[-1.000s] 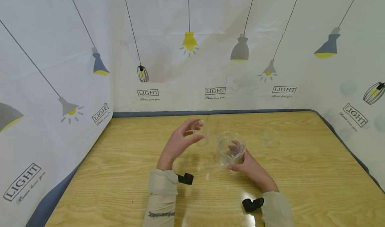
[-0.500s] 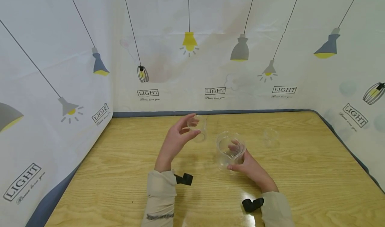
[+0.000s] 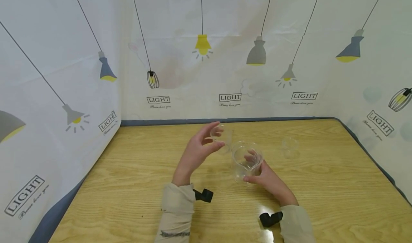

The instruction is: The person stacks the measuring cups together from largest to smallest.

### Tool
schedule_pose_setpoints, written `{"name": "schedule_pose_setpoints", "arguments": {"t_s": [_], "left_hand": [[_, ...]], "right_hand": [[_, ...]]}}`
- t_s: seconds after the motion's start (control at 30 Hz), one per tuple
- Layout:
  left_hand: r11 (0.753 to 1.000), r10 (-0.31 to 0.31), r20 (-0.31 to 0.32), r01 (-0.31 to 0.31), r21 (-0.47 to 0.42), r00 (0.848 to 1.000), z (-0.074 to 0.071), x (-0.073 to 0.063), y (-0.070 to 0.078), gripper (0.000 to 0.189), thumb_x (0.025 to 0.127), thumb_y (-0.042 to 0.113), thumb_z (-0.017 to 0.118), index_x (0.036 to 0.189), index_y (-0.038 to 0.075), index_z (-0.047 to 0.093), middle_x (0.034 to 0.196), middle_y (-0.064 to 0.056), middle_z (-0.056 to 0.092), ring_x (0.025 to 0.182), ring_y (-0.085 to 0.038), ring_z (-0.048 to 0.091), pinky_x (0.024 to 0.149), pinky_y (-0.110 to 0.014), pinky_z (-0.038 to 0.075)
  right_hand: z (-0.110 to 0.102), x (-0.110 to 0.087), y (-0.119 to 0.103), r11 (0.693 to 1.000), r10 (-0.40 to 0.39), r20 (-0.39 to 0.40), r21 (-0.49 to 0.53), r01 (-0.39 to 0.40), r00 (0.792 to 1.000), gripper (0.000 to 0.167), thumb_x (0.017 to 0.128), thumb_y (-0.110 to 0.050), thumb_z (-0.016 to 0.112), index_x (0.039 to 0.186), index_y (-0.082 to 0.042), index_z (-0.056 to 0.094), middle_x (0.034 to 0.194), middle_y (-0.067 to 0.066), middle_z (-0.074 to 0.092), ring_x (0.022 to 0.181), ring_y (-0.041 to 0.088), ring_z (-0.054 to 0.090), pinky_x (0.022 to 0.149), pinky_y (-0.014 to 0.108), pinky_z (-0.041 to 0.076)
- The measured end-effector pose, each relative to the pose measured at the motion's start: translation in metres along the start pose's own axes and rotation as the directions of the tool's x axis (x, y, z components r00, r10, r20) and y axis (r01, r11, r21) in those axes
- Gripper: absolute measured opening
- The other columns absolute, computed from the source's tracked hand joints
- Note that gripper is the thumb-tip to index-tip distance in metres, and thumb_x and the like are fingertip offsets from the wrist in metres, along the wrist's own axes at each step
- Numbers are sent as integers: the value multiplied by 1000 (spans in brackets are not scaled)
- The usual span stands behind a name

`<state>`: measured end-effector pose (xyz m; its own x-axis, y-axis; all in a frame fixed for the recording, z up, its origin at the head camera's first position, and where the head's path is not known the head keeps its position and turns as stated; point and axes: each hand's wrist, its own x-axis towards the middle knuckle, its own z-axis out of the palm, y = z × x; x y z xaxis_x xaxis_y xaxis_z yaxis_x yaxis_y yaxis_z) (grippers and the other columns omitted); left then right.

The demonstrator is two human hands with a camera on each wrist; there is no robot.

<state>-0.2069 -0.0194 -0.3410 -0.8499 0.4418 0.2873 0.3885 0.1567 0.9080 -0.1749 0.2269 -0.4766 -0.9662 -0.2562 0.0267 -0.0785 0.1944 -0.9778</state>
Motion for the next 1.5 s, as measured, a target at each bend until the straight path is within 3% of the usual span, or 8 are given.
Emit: {"name": "schedule_pose_setpoints", "arguments": {"t_s": [0.33,0.57,0.87,1.1,1.33,1.5], "left_hand": [[998,59,82,-59,-1,995,19,4,-1,53,83,22,65,131,22,43,124,1,51,112,-16,46,92,-43,38],[997,69,100,-70,12,993,26,4,0,53,82,19,65,130,24,44,123,4,51,112,-12,46,91,-37,40],[993,99,149,-88,-74,984,31,6,-4,52,84,16,62,132,20,42,125,-3,50,112,-19,47,90,-33,41],[994,88,173,-75,-80,981,36,7,-7,53,83,14,64,131,17,41,126,-3,49,114,-15,45,92,-34,39],[994,88,202,-72,-85,975,39,10,-11,64,82,14,65,137,17,32,128,-5,48,117,-16,43,97,-35,35],[997,62,196,-50,-65,979,42,12,-25,61,82,17,66,135,19,37,128,3,48,118,-13,42,97,-38,33]], "right_hand": [[0,1,7,1000,4,-1,10,-4,1000,87,74,-14,73,139,-33,18,139,7,33,128,27,27,101,56,15],[0,1,7,1000,14,-8,-4,-14,1000,87,74,-15,73,139,-31,18,140,8,33,128,28,26,101,56,15],[-1,1,9,998,64,-20,-11,-64,998,90,74,-16,73,141,-30,15,141,9,30,128,28,26,101,56,15],[-2,1,9,994,102,-24,-27,-103,994,96,74,-18,73,143,-21,7,142,10,26,128,30,25,101,56,14],[0,0,7,996,83,-34,-30,-84,996,95,73,-22,74,142,-27,8,141,5,27,127,28,26,101,55,16],[1,0,7,997,73,-44,-36,-74,996,92,72,-23,75,140,-32,13,140,1,28,126,26,29,101,53,19]]}}
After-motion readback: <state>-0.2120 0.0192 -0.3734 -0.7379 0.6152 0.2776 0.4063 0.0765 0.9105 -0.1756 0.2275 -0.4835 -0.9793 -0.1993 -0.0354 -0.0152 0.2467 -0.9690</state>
